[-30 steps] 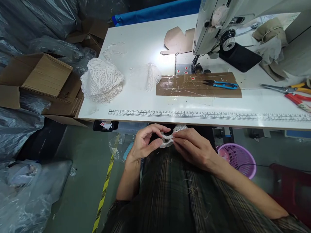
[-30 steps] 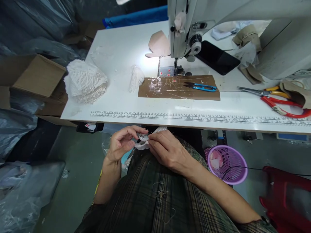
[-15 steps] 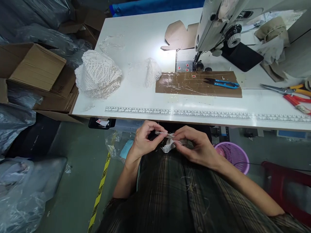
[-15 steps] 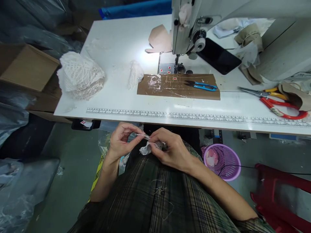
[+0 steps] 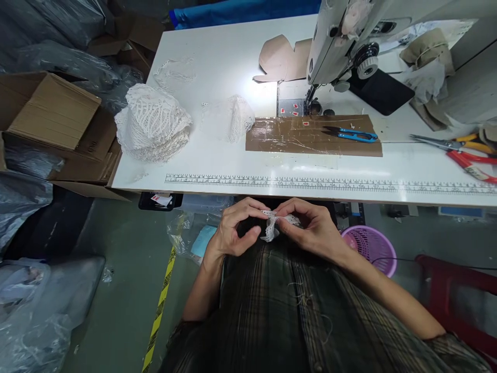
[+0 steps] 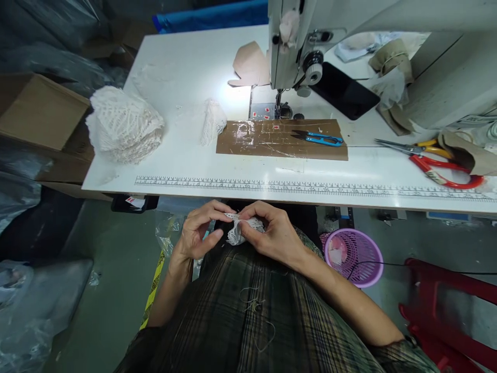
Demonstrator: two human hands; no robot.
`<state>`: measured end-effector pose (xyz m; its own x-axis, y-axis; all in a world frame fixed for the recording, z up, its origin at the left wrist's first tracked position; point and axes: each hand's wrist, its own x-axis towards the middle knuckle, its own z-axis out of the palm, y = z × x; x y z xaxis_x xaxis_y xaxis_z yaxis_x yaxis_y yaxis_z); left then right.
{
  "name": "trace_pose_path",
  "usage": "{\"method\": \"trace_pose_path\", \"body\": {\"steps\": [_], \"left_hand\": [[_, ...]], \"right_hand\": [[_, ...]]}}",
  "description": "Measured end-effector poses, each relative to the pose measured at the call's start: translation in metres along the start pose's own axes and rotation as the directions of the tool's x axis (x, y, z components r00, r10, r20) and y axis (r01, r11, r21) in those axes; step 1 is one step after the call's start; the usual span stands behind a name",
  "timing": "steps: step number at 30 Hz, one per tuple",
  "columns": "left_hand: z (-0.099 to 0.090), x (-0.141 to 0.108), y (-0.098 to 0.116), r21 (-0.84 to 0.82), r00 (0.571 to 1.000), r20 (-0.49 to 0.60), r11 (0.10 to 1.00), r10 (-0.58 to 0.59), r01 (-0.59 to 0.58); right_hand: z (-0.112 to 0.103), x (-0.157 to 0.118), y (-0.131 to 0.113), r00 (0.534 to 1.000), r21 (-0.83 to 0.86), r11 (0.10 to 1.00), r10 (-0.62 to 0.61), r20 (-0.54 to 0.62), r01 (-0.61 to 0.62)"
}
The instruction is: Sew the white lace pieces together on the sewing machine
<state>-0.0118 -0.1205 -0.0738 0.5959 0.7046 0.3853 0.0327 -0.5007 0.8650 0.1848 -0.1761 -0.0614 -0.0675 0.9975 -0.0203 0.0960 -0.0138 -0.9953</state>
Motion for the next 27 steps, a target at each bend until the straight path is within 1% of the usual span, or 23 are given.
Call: {"method": "trace_pose_path", "body": {"steps": [2,5,7,9,12,15,17,19,23,27], "left_hand": [[0.002,0.0,0.002,0.029,1.0,0.024,1.0,0.007,-0.008],[0.008,0.0,0.001,0.135,1.0,-0.006,0.991,0.009,-0.008],[0.012,0.0,-0.001,0.167,0.999,-0.032,0.986,0.006,-0.001],[0.012,0.0,-0.004,0.125,0.999,-0.055,0.992,-0.002,0.009],[0.01,-0.002,-0.007,-0.038,0.997,-0.08,0.999,-0.025,0.022],[0.008,-0.005,-0.008,-0.186,0.987,-0.117,0.979,-0.106,0.083],[0.007,-0.006,-0.008,-0.24,0.976,-0.146,0.963,-0.161,0.123],[0.006,-0.006,-0.007,-0.266,0.972,-0.15,0.954,-0.182,0.138],[0.003,-0.006,-0.007,-0.28,0.977,-0.1,0.947,-0.19,0.156],[0.003,-0.007,-0.007,-0.267,0.969,-0.068,0.941,-0.236,0.21]], "right_hand": [[0.0,0.0,-0.003,1.0,-0.03,1.0,0.001,-0.021,-0.001],[0.001,-0.001,-0.006,0.999,-0.066,0.997,-0.033,-0.042,0.03],[0.001,-0.001,-0.006,0.998,-0.071,0.996,-0.057,-0.039,0.054],[0.001,-0.001,-0.006,0.998,-0.068,0.996,-0.064,-0.024,0.063],[0.0,-0.001,-0.005,0.999,-0.059,0.997,-0.049,0.004,0.049],[-0.001,-0.001,-0.006,0.999,-0.04,0.999,-0.032,0.028,0.033],[-0.001,-0.001,-0.005,0.999,-0.02,0.999,-0.032,0.034,0.033],[0.0,-0.001,-0.004,0.999,-0.002,1.0,-0.03,0.032,0.03],[0.0,-0.002,-0.001,1.0,0.018,1.0,-0.001,0.023,0.001],[0.0,-0.003,0.001,0.999,0.029,0.999,0.031,0.026,-0.032]]}}
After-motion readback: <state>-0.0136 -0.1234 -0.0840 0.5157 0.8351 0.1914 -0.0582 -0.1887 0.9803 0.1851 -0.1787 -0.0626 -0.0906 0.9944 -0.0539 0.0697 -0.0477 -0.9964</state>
